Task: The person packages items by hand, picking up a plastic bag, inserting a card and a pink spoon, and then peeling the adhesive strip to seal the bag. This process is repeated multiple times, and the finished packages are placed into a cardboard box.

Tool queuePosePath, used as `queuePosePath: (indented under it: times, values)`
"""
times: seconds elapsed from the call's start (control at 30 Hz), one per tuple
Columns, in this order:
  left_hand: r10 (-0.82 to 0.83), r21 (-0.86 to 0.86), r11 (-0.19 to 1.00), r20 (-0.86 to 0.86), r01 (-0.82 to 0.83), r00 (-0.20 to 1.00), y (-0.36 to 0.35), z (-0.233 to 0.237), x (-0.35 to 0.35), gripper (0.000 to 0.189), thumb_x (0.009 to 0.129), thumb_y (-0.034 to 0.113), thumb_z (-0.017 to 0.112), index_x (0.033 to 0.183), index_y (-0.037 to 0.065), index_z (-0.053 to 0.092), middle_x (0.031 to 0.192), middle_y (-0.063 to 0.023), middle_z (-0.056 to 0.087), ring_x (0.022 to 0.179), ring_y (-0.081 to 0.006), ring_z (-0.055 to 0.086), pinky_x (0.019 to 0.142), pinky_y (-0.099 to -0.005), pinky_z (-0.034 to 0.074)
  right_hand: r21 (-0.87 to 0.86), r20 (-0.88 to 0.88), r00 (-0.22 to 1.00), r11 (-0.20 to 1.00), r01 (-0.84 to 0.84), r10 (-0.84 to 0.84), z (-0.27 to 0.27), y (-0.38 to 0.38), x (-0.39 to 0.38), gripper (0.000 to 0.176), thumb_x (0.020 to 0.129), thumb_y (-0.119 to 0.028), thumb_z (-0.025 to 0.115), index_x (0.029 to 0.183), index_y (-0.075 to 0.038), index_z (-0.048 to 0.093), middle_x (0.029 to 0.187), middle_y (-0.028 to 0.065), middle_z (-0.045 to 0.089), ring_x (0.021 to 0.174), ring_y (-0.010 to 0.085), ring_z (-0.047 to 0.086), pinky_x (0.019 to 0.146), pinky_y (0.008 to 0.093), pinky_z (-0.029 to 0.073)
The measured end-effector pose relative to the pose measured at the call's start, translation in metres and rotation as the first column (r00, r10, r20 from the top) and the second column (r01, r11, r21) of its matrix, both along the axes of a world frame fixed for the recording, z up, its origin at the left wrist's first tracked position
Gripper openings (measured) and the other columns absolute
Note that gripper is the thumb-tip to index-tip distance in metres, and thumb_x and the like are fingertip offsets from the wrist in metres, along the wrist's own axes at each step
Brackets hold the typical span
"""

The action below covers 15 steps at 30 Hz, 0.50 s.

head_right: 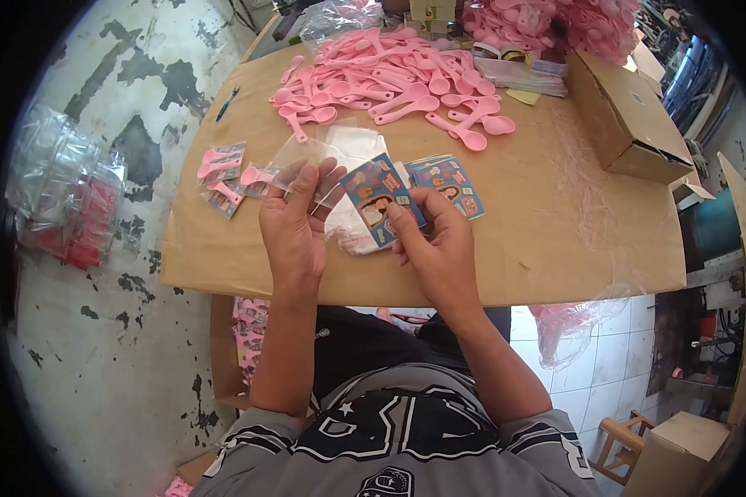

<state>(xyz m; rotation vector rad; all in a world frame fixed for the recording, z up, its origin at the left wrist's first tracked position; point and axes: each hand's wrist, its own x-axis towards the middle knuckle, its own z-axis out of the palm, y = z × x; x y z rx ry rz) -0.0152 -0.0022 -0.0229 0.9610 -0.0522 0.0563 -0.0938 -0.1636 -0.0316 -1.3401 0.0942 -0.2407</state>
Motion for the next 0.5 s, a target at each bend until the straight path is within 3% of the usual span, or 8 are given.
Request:
queuePosePath:
  times: [0.07,0.27,0.37,0.5]
  values:
    - [-0.049,-0.033,0.998,-0.01,0.049,0.999,-0.004,0.003,-0.004,0.021,0.1,0.01,0.072,0.118,0.001,0.064,0.115,-0.0219,0.075,0.104,-0.0268,0.076,0.088,-0.0367,0.065,0.009,0.026,0.999,1.0,0.024,-0.024,-0.001,0.002,0.006,0.021,0.103,-0.017,0.07,0.113,0.001,0.068,0.081,-0.001,0.065,0.061,0.0032,0.058,0.054,0.0202,0.046]
    - [-0.114,-0.031,0.993,-0.037,0.113,0.993,-0.005,0.0,-0.01,0.025,0.1,0.007,0.071,0.121,-0.002,0.061,0.109,-0.021,0.076,0.099,-0.0223,0.076,0.086,-0.0339,0.064,-0.138,-0.096,0.977,0.97,-0.202,0.19,0.004,-0.011,0.003,0.019,0.102,-0.016,0.071,0.109,0.001,0.069,0.08,-0.0002,0.066,0.064,0.0042,0.06,0.056,0.0204,0.047]
    - [-0.16,-0.044,0.986,-0.027,0.159,0.987,-0.003,-0.004,-0.01,0.026,0.1,0.006,0.071,0.122,-0.004,0.061,0.103,-0.018,0.077,0.095,-0.0195,0.076,0.084,-0.0323,0.063,-0.059,-0.087,0.974,0.975,-0.216,0.21,0.004,-0.017,0.003,0.019,0.101,-0.015,0.072,0.111,0.001,0.069,0.082,0.0001,0.067,0.067,0.0049,0.062,0.059,0.0205,0.048]
    - [-0.16,-0.06,0.985,-0.003,0.159,0.987,-0.005,-0.001,-0.013,0.027,0.099,0.004,0.072,0.123,-0.005,0.063,0.101,-0.0152,0.077,0.091,-0.0167,0.075,0.082,-0.0307,0.063,0.068,-0.018,0.999,0.997,-0.032,0.033,0.002,-0.01,0.004,0.02,0.099,-0.013,0.074,0.112,0.0,0.067,0.087,0.0007,0.068,0.072,0.0055,0.063,0.061,0.0212,0.049]
